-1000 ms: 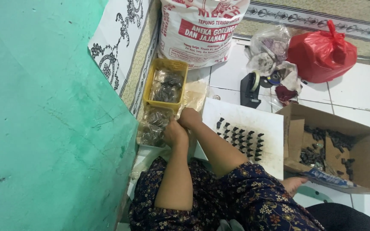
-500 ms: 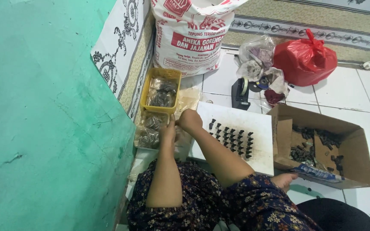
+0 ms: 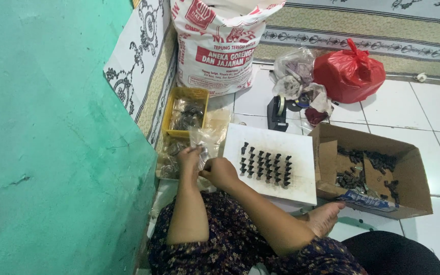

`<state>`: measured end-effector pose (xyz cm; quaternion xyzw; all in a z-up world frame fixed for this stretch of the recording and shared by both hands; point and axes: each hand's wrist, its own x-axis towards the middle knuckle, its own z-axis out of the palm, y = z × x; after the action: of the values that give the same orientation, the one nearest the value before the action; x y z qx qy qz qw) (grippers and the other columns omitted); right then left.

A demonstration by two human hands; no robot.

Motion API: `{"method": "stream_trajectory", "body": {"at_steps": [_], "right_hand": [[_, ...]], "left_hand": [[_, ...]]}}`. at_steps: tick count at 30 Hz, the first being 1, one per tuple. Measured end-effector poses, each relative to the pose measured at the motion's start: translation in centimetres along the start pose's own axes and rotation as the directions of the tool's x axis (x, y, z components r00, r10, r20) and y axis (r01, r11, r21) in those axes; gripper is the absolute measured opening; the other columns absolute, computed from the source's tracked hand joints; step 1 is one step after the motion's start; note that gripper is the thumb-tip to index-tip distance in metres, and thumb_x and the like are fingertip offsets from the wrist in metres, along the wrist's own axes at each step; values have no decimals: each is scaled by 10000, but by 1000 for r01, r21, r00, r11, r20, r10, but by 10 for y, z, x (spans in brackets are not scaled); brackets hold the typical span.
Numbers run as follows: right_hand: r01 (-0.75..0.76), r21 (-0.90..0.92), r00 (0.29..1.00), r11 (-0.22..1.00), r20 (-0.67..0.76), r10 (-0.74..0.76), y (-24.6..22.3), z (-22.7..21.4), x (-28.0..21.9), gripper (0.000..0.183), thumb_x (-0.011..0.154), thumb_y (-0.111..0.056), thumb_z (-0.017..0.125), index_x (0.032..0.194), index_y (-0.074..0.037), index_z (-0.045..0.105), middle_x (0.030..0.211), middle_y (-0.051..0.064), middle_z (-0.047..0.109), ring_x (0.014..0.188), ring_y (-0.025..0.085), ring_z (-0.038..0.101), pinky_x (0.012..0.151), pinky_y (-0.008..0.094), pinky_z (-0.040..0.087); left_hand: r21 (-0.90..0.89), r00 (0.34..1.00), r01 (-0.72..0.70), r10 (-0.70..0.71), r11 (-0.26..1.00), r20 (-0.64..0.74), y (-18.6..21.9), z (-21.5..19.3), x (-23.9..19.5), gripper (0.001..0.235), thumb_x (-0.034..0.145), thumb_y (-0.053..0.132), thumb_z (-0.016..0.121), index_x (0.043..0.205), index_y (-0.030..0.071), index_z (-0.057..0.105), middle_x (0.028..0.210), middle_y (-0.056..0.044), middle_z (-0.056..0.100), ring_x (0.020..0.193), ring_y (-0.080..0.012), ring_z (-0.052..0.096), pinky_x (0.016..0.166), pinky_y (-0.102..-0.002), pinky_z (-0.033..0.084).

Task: The person sits on the floor and picks small black hardware pieces from a cardboard box, placing them in rows on a white foam board. After arranging the pieces, the person gathers them and places them into a clear plastic bag.

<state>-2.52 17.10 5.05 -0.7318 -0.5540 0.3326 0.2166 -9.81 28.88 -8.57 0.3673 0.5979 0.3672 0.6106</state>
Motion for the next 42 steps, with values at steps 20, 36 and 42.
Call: {"method": "stream_trajectory", "body": {"at_steps": [20, 36, 42], "right_hand": [[-86, 732, 947, 676, -151, 284, 46, -139, -157, 84, 857, -68, 782, 836, 4, 744, 730, 74, 671, 618, 154, 599, 533, 263, 508], [-147, 896, 980, 419, 74, 185, 148, -113, -205, 213, 781, -87, 871, 794, 12, 683, 726, 65, 634, 704, 177, 661, 691, 329, 607], [-149, 962, 984, 227, 121, 132, 112, -105, -215, 178, 834, -29, 786, 861, -64, 614, 709, -30, 557, 653, 103, 577, 603, 251, 509]], "left_hand": [[121, 606, -703, 501, 701, 618, 79, 13, -285, 346, 713, 249, 780, 1029, 129, 707, 1066, -95, 716, 1028, -283, 674, 914, -416, 539], [595, 852, -484, 193, 641, 486, 63, 32, -336, 141, 778, 192, 765, 790, 112, 649, 721, -86, 670, 780, -303, 687, 677, -404, 538], [642, 898, -334, 27, 690, 439, 49, 36, -322, 229, 810, 182, 710, 1007, 121, 610, 1049, -127, 699, 1079, -383, 664, 865, -456, 535]]}}
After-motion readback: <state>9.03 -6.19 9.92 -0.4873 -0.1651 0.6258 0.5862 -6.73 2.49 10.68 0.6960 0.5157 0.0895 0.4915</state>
